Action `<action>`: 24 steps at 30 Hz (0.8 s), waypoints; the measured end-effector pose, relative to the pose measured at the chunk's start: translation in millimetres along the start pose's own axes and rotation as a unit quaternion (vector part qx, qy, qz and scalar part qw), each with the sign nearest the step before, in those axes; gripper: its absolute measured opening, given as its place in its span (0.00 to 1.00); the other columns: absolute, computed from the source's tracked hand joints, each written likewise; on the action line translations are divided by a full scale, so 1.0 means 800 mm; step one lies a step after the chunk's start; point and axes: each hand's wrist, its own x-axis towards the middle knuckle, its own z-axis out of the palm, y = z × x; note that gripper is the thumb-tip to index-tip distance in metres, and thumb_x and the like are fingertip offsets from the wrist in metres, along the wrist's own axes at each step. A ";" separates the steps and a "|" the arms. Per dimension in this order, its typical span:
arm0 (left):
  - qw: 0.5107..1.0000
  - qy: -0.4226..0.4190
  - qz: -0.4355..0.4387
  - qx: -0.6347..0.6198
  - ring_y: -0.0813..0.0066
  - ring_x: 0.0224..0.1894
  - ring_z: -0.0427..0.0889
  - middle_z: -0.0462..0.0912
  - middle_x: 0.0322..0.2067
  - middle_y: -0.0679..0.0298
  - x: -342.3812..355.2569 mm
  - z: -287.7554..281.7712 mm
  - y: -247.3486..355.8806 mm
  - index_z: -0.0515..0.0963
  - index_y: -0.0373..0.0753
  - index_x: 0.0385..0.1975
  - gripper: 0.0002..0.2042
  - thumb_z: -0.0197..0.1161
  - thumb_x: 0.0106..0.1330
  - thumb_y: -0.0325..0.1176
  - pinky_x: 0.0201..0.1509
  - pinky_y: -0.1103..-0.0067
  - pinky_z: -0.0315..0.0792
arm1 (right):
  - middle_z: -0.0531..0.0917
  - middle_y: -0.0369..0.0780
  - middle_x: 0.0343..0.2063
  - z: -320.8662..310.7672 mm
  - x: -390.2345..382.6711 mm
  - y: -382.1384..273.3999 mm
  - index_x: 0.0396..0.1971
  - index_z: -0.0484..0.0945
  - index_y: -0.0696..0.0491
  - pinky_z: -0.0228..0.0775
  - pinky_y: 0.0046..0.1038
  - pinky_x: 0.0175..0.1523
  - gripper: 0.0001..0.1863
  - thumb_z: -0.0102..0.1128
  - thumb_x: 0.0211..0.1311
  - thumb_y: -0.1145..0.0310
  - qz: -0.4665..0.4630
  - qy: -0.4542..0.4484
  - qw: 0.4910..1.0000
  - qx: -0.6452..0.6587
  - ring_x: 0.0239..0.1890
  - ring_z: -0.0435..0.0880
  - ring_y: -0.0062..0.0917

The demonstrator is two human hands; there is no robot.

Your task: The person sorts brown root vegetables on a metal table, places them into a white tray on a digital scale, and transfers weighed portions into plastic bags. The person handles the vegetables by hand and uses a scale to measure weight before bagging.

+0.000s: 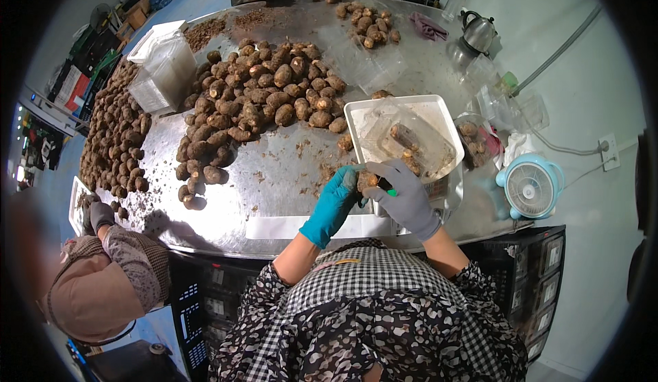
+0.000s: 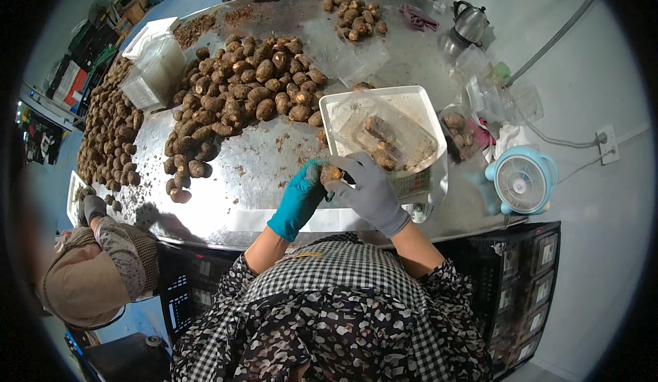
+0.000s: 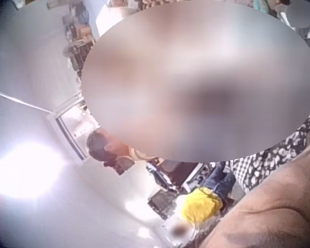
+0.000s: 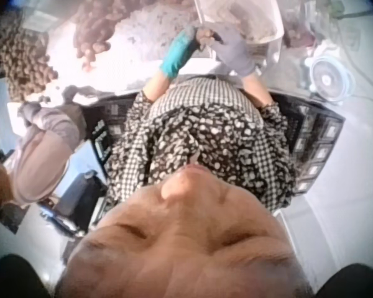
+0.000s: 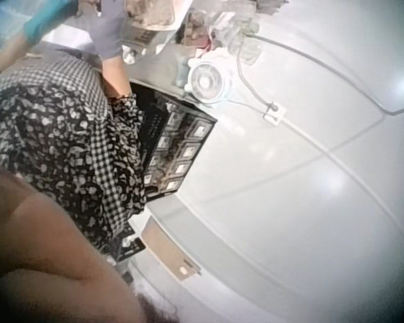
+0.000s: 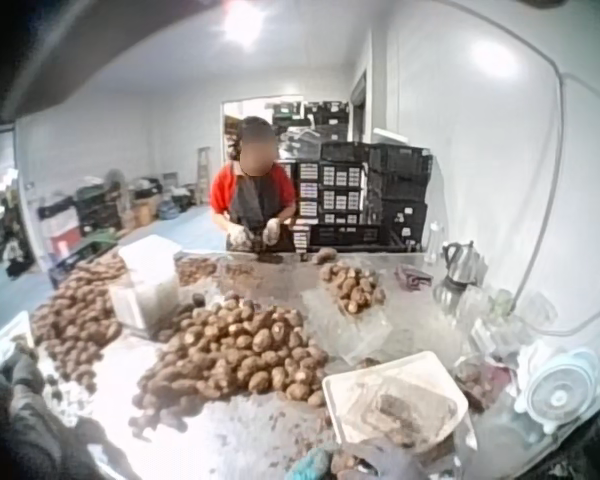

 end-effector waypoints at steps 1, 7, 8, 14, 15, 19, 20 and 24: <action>1.000 0.016 0.013 0.006 0.81 0.31 0.69 0.70 0.31 0.71 -0.001 0.001 -0.002 0.70 0.40 0.51 0.23 0.55 0.66 0.51 0.35 0.80 0.67 | 0.76 0.43 0.35 -0.001 -0.001 -0.001 0.48 0.76 0.54 0.72 0.30 0.40 0.21 0.64 0.52 0.65 -0.003 -0.005 1.000 -0.013 0.35 0.78 0.34; 0.995 0.045 0.044 0.080 0.81 0.27 0.67 0.67 0.27 0.74 -0.006 0.003 -0.002 0.72 0.42 0.49 0.20 0.54 0.66 0.50 0.32 0.82 0.65 | 0.76 0.45 0.29 -0.003 -0.008 0.008 0.48 0.75 0.55 0.71 0.32 0.37 0.19 0.58 0.58 0.63 -0.063 -0.074 0.987 -0.128 0.31 0.78 0.38; 0.994 0.049 0.038 0.086 0.82 0.26 0.67 0.68 0.26 0.73 -0.007 0.002 -0.002 0.72 0.42 0.49 0.20 0.54 0.66 0.50 0.31 0.83 0.65 | 0.76 0.46 0.28 -0.001 -0.010 0.010 0.47 0.75 0.56 0.71 0.33 0.37 0.19 0.58 0.58 0.63 -0.071 -0.073 0.986 -0.128 0.30 0.78 0.38; 0.990 0.038 0.008 0.134 0.84 0.22 0.65 0.69 0.22 0.73 -0.013 -0.011 0.000 0.72 0.41 0.46 0.20 0.54 0.66 0.52 0.27 0.86 0.62 | 0.77 0.46 0.26 0.011 -0.013 0.000 0.40 0.75 0.58 0.71 0.32 0.35 0.14 0.58 0.57 0.66 -0.019 -0.072 0.995 -0.059 0.29 0.78 0.37; 0.987 0.045 0.008 0.156 0.84 0.22 0.65 0.69 0.22 0.73 -0.015 -0.012 0.002 0.72 0.41 0.45 0.20 0.54 0.67 0.51 0.27 0.86 0.61 | 0.77 0.46 0.25 0.011 -0.011 -0.004 0.38 0.75 0.59 0.71 0.32 0.35 0.13 0.58 0.57 0.67 -0.017 -0.077 0.995 -0.060 0.28 0.79 0.37; 0.977 0.069 0.007 0.200 0.85 0.21 0.64 0.70 0.23 0.73 -0.022 -0.002 0.015 0.73 0.41 0.44 0.19 0.53 0.67 0.51 0.25 0.86 0.59 | 0.79 0.45 0.22 0.010 -0.005 -0.005 0.35 0.75 0.60 0.72 0.27 0.31 0.09 0.57 0.57 0.71 0.092 -0.089 0.991 0.050 0.24 0.80 0.29; 0.977 0.077 0.007 0.200 0.84 0.21 0.64 0.72 0.24 0.72 -0.024 -0.002 0.016 0.73 0.40 0.44 0.19 0.53 0.67 0.51 0.25 0.86 0.59 | 0.79 0.44 0.22 0.013 -0.004 -0.006 0.35 0.76 0.60 0.72 0.26 0.31 0.09 0.57 0.57 0.71 0.090 -0.076 0.992 0.056 0.24 0.80 0.27; 0.986 0.069 0.010 0.152 0.85 0.21 0.63 0.72 0.25 0.73 -0.017 -0.024 0.008 0.74 0.41 0.43 0.19 0.53 0.67 0.51 0.25 0.87 0.58 | 0.79 0.40 0.22 0.014 -0.001 -0.011 0.40 0.76 0.60 0.70 0.20 0.29 0.11 0.58 0.58 0.72 0.286 -0.103 0.916 0.261 0.21 0.77 0.15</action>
